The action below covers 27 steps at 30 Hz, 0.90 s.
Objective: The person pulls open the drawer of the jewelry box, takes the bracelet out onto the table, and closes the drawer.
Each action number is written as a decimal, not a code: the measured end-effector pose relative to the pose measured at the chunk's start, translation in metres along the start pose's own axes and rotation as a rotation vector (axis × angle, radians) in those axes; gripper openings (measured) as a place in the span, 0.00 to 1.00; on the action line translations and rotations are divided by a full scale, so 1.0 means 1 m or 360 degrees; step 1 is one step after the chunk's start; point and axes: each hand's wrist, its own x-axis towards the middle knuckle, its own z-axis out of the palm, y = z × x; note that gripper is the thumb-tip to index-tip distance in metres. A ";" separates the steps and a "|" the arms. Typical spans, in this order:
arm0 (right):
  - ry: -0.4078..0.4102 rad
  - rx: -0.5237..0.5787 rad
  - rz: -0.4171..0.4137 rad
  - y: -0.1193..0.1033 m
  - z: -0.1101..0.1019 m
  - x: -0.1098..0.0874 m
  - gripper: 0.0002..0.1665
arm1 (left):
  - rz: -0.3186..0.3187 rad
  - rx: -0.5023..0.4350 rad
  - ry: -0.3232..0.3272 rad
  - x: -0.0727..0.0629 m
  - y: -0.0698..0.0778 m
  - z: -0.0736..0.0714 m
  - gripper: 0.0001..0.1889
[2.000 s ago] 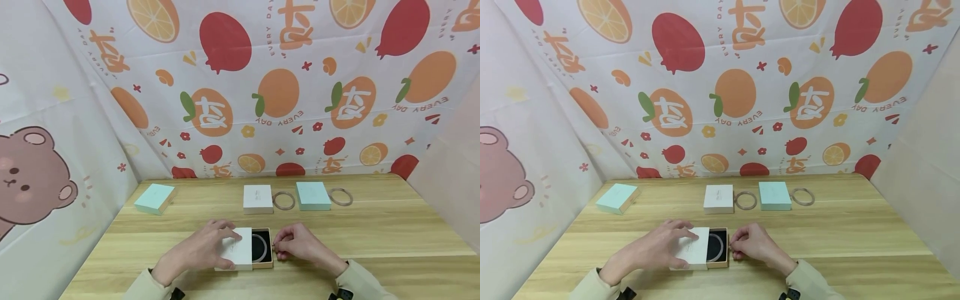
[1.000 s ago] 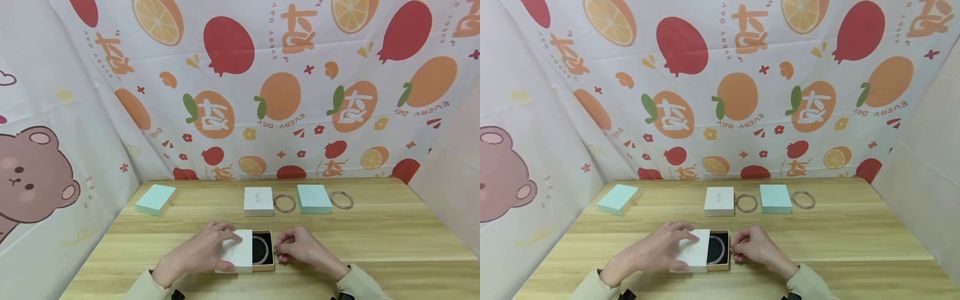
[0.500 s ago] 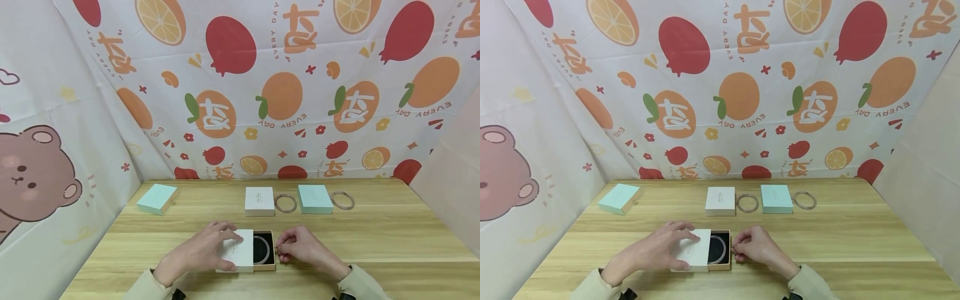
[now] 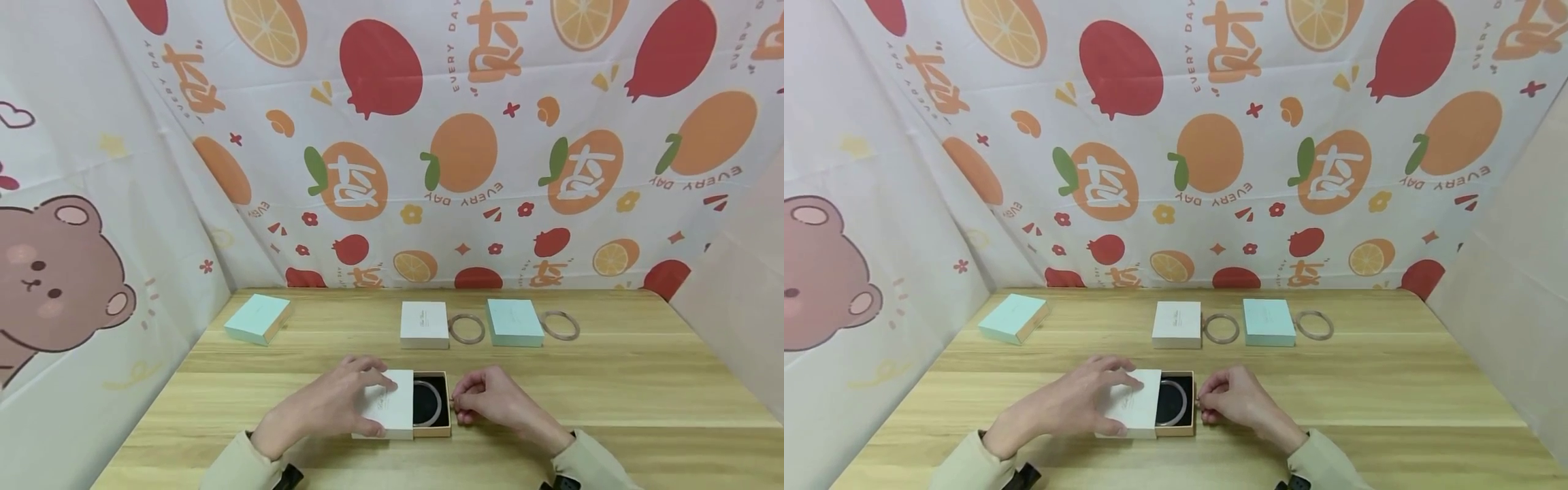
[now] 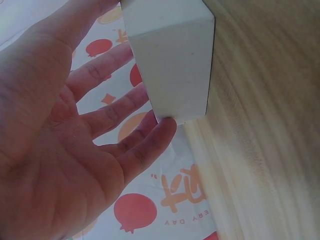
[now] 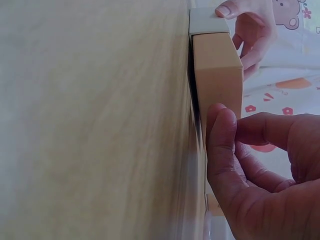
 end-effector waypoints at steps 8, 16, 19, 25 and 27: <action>0.0024 0.0027 -0.0014 0.005 -0.001 0.005 0.05 | 0.0051 0.0011 0.0028 0.005 -0.005 0.002 0.29; 0.0021 0.0025 -0.0006 0.001 -0.001 0.007 0.04 | 0.0062 0.0042 0.0084 0.003 -0.008 0.005 0.29; 0.0029 0.0020 -0.0012 0.001 -0.002 0.006 0.05 | 0.0075 0.0039 0.0090 0.006 -0.007 0.006 0.29; 0.0034 0.0007 -0.0013 0.001 -0.003 0.005 0.04 | 0.0085 0.0037 0.0085 0.006 -0.006 0.004 0.29; 0.0039 0.0000 -0.0012 0.001 -0.003 0.004 0.03 | 0.0088 0.0027 0.0072 0.006 -0.005 0.003 0.28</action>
